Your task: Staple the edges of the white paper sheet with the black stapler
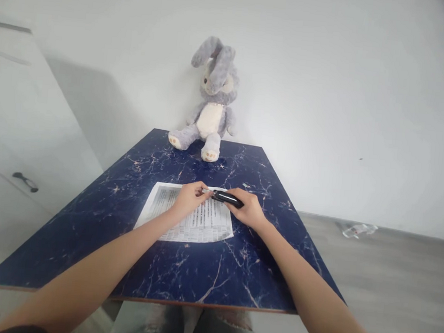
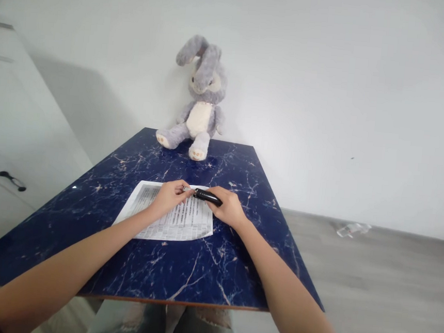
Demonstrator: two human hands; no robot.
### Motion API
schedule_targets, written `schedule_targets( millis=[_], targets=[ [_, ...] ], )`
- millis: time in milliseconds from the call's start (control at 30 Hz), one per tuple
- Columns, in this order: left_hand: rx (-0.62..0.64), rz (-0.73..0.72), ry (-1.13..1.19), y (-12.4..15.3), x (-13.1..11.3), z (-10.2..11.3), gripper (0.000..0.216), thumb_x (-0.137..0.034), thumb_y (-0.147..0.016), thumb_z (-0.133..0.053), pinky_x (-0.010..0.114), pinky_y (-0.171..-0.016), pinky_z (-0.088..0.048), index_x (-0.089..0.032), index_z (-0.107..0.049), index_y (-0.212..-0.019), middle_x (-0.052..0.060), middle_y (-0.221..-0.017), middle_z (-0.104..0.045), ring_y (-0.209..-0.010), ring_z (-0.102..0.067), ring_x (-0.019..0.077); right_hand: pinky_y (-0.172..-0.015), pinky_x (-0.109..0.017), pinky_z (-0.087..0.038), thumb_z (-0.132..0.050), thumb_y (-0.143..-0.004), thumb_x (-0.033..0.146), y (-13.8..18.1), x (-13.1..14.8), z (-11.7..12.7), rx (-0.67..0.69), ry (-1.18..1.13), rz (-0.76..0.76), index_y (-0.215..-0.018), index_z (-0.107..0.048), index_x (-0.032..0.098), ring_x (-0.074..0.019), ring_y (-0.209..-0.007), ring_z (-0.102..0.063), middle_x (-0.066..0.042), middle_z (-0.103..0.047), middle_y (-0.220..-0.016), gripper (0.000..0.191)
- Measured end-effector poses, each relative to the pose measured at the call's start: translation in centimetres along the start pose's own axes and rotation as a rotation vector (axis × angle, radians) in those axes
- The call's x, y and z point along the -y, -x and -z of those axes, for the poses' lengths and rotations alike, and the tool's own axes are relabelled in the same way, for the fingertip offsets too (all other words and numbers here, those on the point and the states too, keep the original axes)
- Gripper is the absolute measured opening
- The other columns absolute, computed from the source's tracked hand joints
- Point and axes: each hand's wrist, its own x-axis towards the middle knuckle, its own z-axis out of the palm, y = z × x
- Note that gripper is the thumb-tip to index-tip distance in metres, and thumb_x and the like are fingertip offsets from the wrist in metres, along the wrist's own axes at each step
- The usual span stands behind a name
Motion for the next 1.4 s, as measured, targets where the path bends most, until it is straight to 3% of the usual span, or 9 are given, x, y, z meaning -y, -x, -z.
schedule_targets(
  millis=[200, 333, 467, 600, 733, 900, 1033, 1233, 1400],
  targets=[
    [-0.025, -0.058, -0.116, -0.1, 0.1, 0.2, 0.028, -0.047, -0.089, -0.074, 0.026, -0.062, -0.048, -0.019, -0.074, -0.091, 0.002, -0.072, -0.071, -0.063, -0.066, 0.0167, -0.087, -0.035, -0.055, -0.066, -0.093, 0.022, -0.3, 0.1, -0.7, 0.04, -0.073, -0.028, -0.115, -0.065, 0.023, -0.0218, -0.094, -0.068, -0.006, -0.071, -0.103, 0.021],
    [-0.102, -0.131, -0.206, -0.3, 0.3, 0.4, 0.025, -0.045, -0.09, -0.074, 0.029, -0.073, -0.053, -0.022, -0.081, -0.098, 0.005, -0.094, -0.079, -0.083, -0.072, 0.0209, -0.087, -0.036, -0.054, -0.065, -0.094, 0.021, -0.3, -0.1, -0.9, 0.051, -0.066, -0.009, -0.115, -0.063, 0.023, -0.022, -0.097, -0.067, -0.006, -0.069, -0.104, 0.021],
    [-0.069, -0.08, -0.181, -0.3, 0.5, 0.2, 0.033, -0.045, -0.097, -0.066, 0.036, -0.083, -0.058, -0.023, -0.081, -0.116, 0.008, -0.114, -0.08, -0.089, -0.076, 0.0246, -0.087, -0.034, -0.052, -0.065, -0.094, 0.019, -0.3, -0.1, -0.8, 0.045, -0.024, -0.018, -0.114, -0.062, 0.024, -0.0217, -0.096, -0.066, -0.005, -0.068, -0.103, 0.02],
    [-0.018, -0.127, -0.222, -0.2, 0.4, 0.0, 0.034, -0.039, -0.101, -0.059, 0.043, -0.095, -0.058, -0.02, -0.079, -0.12, 0.01, -0.12, -0.078, -0.104, -0.076, 0.0288, -0.085, -0.033, -0.052, -0.063, -0.094, 0.018, -0.3, 0.0, -0.8, 0.053, -0.001, -0.013, -0.113, -0.063, 0.023, -0.0215, -0.094, -0.067, -0.005, -0.068, -0.101, 0.019],
    [0.001, -0.155, -0.201, -0.3, 0.6, -0.4, 0.029, -0.032, -0.101, -0.058, 0.046, -0.098, -0.058, -0.019, -0.078, -0.117, 0.01, -0.119, -0.078, -0.107, -0.075, 0.0289, -0.085, -0.033, -0.053, -0.061, -0.092, 0.011, -0.3, 0.2, -0.9, 0.066, 0.07, 0.016, -0.114, -0.063, 0.023, -0.0222, -0.098, -0.067, -0.006, -0.07, -0.105, 0.026],
    [0.047, 0.004, 0.179, -0.5, 1.3, -0.8, 0.021, -0.026, -0.098, -0.06, 0.039, -0.08, -0.066, -0.016, -0.072, -0.112, 0.011, -0.107, -0.079, -0.094, -0.078, 0.0245, -0.089, -0.036, -0.054, -0.058, -0.086, 0.002, -0.3, 0.2, -1.0, 0.08, 0.251, 0.085, -0.117, -0.064, 0.023, -0.0251, -0.106, -0.064, -0.007, -0.072, -0.12, 0.039],
    [0.043, 0.034, 0.219, -0.3, 1.2, -0.8, 0.016, -0.025, -0.092, -0.069, 0.037, -0.08, -0.066, -0.016, -0.073, -0.104, 0.01, -0.101, -0.079, -0.094, -0.078, 0.0236, -0.087, -0.035, -0.055, -0.058, -0.088, 0.002, -0.3, -0.1, -1.0, 0.065, 0.257, 0.096, -0.119, -0.066, 0.023, -0.0236, -0.105, -0.064, -0.007, -0.072, -0.12, 0.038],
    [-0.001, 0.156, 0.362, -0.2, 0.8, -0.5, 0.033, -0.03, -0.079, -0.085, 0.038, -0.077, -0.066, -0.015, -0.072, -0.104, 0.009, -0.087, -0.08, -0.077, -0.078, 0.0229, -0.089, -0.038, -0.049, -0.055, -0.091, -0.001, -0.3, 0.3, -1.0, 0.094, 0.56, 0.248, -0.125, -0.069, 0.023, -0.0261, -0.114, -0.06, -0.007, -0.072, -0.124, 0.043],
    [0.01, 0.162, 0.362, -0.4, 1.2, -0.3, 0.037, -0.039, -0.074, -0.09, 0.036, -0.079, -0.064, -0.014, -0.075, -0.096, 0.011, -0.086, -0.08, -0.08, -0.079, 0.0241, -0.088, -0.04, -0.047, -0.056, -0.095, 0.001, -0.4, 0.8, -1.2, 0.138, 0.638, 0.334, -0.13, -0.069, 0.023, -0.028, -0.12, -0.058, -0.009, -0.071, -0.127, 0.044]
  ],
)
